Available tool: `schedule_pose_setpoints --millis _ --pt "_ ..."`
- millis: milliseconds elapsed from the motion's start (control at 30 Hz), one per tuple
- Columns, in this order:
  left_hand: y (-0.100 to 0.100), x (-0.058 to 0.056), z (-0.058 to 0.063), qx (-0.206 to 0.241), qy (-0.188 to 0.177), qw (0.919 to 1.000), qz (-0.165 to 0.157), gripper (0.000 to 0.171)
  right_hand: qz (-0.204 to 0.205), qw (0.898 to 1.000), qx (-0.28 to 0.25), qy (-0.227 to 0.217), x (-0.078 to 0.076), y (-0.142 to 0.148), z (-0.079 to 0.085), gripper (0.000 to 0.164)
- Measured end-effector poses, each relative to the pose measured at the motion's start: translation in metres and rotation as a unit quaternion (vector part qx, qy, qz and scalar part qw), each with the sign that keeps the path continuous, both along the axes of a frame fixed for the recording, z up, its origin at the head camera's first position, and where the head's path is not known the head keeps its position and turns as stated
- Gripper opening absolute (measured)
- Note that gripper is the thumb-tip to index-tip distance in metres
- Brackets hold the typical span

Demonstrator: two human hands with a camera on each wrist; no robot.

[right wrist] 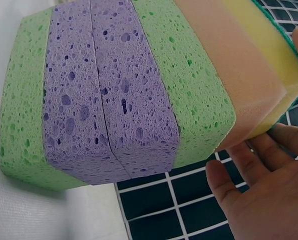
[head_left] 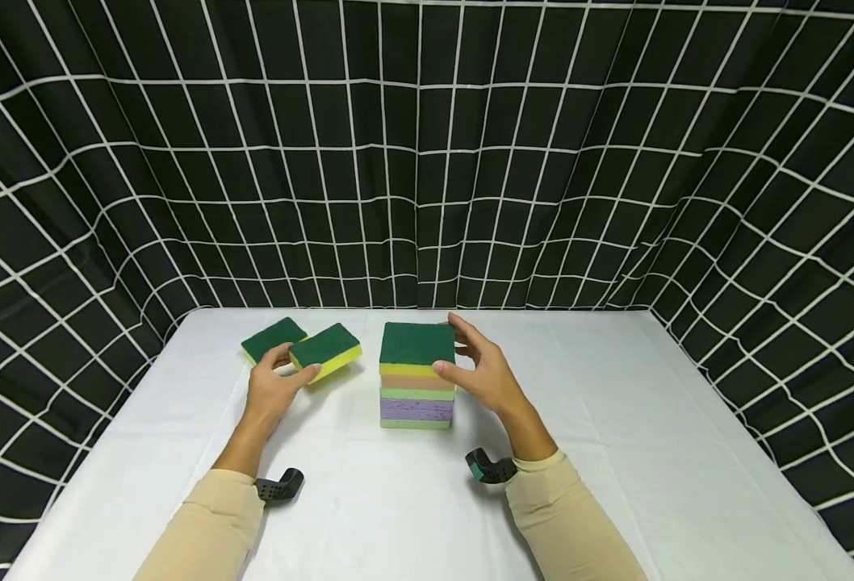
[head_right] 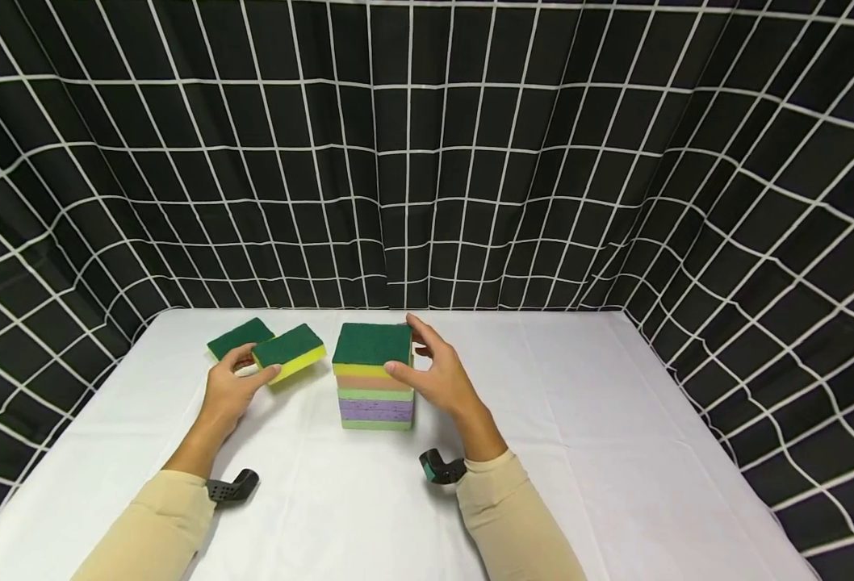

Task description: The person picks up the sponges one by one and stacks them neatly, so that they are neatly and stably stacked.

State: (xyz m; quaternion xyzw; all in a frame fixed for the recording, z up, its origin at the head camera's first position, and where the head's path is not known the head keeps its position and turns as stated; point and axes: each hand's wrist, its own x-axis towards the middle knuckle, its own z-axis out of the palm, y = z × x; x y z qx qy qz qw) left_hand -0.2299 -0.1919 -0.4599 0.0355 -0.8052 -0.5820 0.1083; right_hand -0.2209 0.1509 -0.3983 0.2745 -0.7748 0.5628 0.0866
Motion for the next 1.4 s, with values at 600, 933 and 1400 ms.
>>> schedule_pose_setpoints --millis 600,933,1400 --pt "-0.007 0.016 0.038 0.071 0.104 0.9914 -0.036 0.063 -0.002 1.000 0.009 -0.005 0.010 -0.004 0.013 0.076" --pt "-0.001 0.023 0.061 0.083 0.145 0.9837 -0.066 0.063 -0.002 1.000 0.008 0.002 0.004 0.000 0.005 0.079" --pt "0.009 0.025 0.082 0.068 0.180 0.9733 -0.125 0.063 -0.005 1.000 0.016 -0.002 0.001 0.003 -0.001 0.082"
